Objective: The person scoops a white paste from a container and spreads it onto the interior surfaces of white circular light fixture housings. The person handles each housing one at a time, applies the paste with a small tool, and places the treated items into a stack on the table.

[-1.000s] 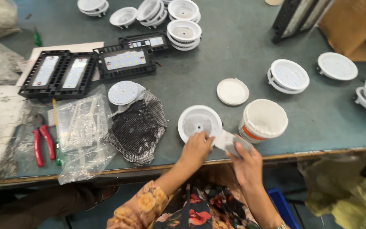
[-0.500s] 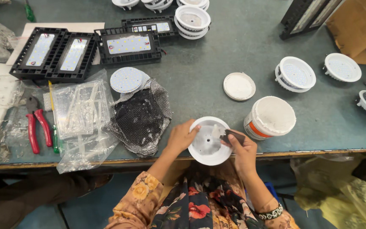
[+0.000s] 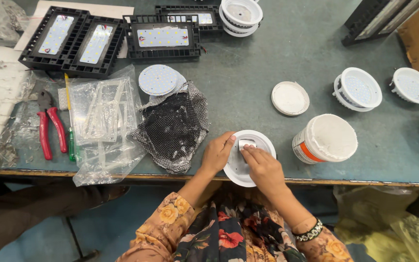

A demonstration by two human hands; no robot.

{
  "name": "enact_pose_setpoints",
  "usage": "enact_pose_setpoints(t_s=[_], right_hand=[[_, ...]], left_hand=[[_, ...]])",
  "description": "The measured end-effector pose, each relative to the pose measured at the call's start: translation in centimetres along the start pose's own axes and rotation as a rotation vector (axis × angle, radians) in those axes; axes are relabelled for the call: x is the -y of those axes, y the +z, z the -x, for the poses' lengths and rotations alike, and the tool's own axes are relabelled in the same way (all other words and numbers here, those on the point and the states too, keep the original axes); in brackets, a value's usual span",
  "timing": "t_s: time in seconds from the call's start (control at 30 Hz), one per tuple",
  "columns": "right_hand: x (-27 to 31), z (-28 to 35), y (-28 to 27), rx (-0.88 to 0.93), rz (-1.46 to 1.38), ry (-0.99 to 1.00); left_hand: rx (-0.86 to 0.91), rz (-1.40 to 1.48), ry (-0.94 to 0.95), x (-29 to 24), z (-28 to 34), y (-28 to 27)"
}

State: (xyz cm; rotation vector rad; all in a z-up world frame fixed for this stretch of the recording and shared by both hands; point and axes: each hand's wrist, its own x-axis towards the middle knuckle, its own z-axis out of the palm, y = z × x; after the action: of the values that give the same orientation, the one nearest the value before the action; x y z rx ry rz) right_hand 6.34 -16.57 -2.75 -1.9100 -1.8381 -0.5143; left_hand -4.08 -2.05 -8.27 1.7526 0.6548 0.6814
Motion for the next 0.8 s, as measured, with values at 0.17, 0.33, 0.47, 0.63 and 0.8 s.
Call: enact_pose_setpoints(t_s=[0.17, 0.33, 0.47, 0.63, 0.8], right_hand=[[1.3, 1.6, 2.0, 0.060, 0.021, 0.030], [3.8, 3.0, 0.9, 0.093, -0.051, 0.061], [3.5, 3.6, -2.7, 0.141, -0.130, 0.209], [-1.1, -0.4, -4.0, 0.007, -0.158, 0.014], [-4.3, -3.9, -3.4, 0.209, -0.129, -0.375]], left_hand=[[-0.061, 0.002, 0.053, 0.1, 0.1, 0.2], [-0.056, -0.030, -0.012, -0.2, 0.4, 0.4], [-0.063, -0.005, -0.043, -0.4, 0.2, 0.2], [-0.056, -0.006, -0.031, -0.6, 0.1, 0.0], [-0.050, 0.004, -0.007, -0.6, 0.2, -0.1]])
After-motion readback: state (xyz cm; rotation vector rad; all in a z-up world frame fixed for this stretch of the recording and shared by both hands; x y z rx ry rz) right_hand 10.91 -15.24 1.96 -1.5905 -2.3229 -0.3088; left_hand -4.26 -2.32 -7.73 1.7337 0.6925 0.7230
